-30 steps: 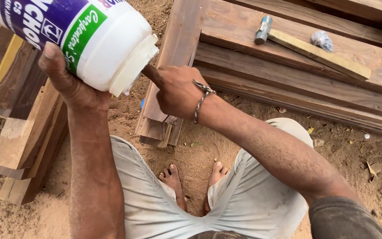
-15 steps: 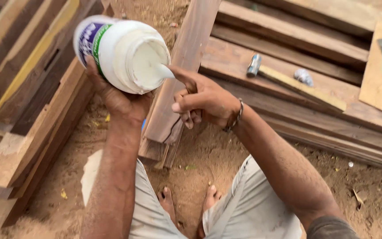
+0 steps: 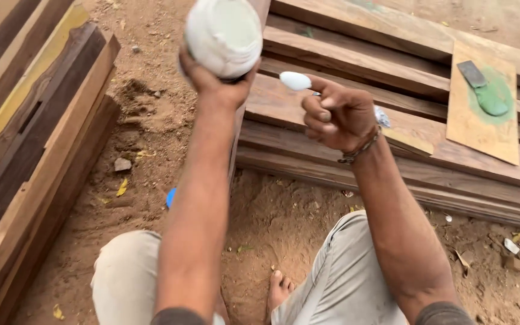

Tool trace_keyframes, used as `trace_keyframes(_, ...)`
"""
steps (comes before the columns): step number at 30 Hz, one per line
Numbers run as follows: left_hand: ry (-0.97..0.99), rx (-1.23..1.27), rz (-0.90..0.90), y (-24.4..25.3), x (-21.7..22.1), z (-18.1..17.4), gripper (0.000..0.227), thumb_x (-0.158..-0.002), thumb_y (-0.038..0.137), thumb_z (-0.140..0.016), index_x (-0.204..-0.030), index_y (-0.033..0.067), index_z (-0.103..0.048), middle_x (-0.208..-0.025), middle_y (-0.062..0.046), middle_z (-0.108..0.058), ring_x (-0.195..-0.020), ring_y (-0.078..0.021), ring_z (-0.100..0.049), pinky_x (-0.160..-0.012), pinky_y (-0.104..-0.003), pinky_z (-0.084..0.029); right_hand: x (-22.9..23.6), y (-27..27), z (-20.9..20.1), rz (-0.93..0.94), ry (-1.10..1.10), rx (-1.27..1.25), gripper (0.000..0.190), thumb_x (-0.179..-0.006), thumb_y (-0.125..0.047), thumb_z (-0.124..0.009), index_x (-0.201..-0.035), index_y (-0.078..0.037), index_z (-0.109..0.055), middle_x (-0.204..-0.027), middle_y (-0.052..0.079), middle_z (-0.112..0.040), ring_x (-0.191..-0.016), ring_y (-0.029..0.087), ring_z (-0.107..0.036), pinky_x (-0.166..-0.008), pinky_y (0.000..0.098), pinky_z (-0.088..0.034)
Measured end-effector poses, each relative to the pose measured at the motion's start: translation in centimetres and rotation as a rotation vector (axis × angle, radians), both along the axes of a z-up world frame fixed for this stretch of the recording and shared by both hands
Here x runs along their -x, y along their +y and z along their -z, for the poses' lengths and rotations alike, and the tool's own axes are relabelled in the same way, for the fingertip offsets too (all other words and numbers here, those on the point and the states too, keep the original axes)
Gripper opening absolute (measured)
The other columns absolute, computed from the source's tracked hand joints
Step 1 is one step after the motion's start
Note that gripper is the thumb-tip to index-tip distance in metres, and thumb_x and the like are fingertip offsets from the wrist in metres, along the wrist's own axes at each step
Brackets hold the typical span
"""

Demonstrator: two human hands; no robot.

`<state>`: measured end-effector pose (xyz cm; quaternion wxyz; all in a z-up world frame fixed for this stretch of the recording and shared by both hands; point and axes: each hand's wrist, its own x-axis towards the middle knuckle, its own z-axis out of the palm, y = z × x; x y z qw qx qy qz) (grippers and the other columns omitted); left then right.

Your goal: Applying glue and hammering nails into wooden window or door frames in a workshop setting.

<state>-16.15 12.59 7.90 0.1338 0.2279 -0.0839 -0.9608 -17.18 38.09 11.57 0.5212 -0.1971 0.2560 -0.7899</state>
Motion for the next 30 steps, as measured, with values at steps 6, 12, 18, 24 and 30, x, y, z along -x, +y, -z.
trace_keyframes(6, -0.115, -0.152, 0.161, 3.0, 7.3, 4.8, 0.091, -0.081, 0.084, -0.03, -0.15, 0.0267, -0.043, -0.154, -0.015, -0.045, -0.135, -0.0432, -0.05, -0.096, -0.068, -0.052, 1.2, 3.7, 0.8, 0.042, -0.005, -0.033, 0.062, -0.087, -0.004, -0.062, -0.145, 0.014, -0.046, -0.076, 0.008, -0.067, -0.058, 0.015, -0.064, -0.051, 0.0272, -0.047)
trace_keyframes(12, -0.153, -0.295, 0.197, 3.0, 8.5, 4.5, 0.09, -0.083, 0.082, -0.035, -0.15, 0.0232, -0.042, -0.152, -0.019, -0.044, -0.133, -0.0454, -0.048, -0.094, -0.067, -0.052, 0.1, 4.5, 4.3, 0.11, -0.058, -0.249, 0.054, -0.086, -0.001, -0.061, -0.136, 0.016, -0.049, -0.075, 0.01, -0.067, -0.057, 0.015, -0.063, -0.05, 0.0255, -0.052)
trace_keyframes(18, -0.103, 0.19, 0.338, -0.5, 0.2, 6.9, 0.072, -0.102, 0.053, -0.043, -0.151, 0.0005, -0.035, -0.146, -0.03, -0.045, -0.128, -0.0397, -0.057, -0.102, -0.052, -0.057, -3.1, 0.3, 7.9, 0.088, -0.182, -0.349, 0.057, -0.088, 0.0, -0.06, -0.143, 0.013, -0.049, -0.075, 0.008, -0.067, -0.056, 0.01, -0.06, -0.048, 0.0221, -0.051)
trace_keyframes(24, -0.638, 0.826, 0.026, 4.5, -22.4, 3.4, 0.032, -0.105, 0.035, -0.057, -0.086, 0.0091, -0.057, -0.068, -0.001, -0.052, -0.054, -0.0115, -0.048, -0.047, -0.028, -0.038, -4.8, -4.8, 12.7, -0.03, -0.035, -0.605, 0.093, -0.074, 0.013, -0.048, -0.161, -0.014, -0.029, -0.096, 0.005, -0.068, -0.079, 0.014, -0.063, -0.066, 0.0268, -0.056)
trace_keyframes(30, -0.841, 0.099, 0.152, 10.1, -29.0, 7.2, 0.034, -0.089, 0.04, -0.068, -0.102, 0.0085, -0.064, -0.085, -0.006, -0.065, -0.068, -0.0151, -0.063, -0.054, -0.029, -0.053, -4.7, -5.7, 15.2, -0.227, 0.469, -0.632, 0.109, -0.08, 0.021, -0.049, -0.17, -0.027, -0.013, -0.106, 0.01, -0.064, -0.085, 0.017, -0.061, -0.072, 0.0314, -0.059)
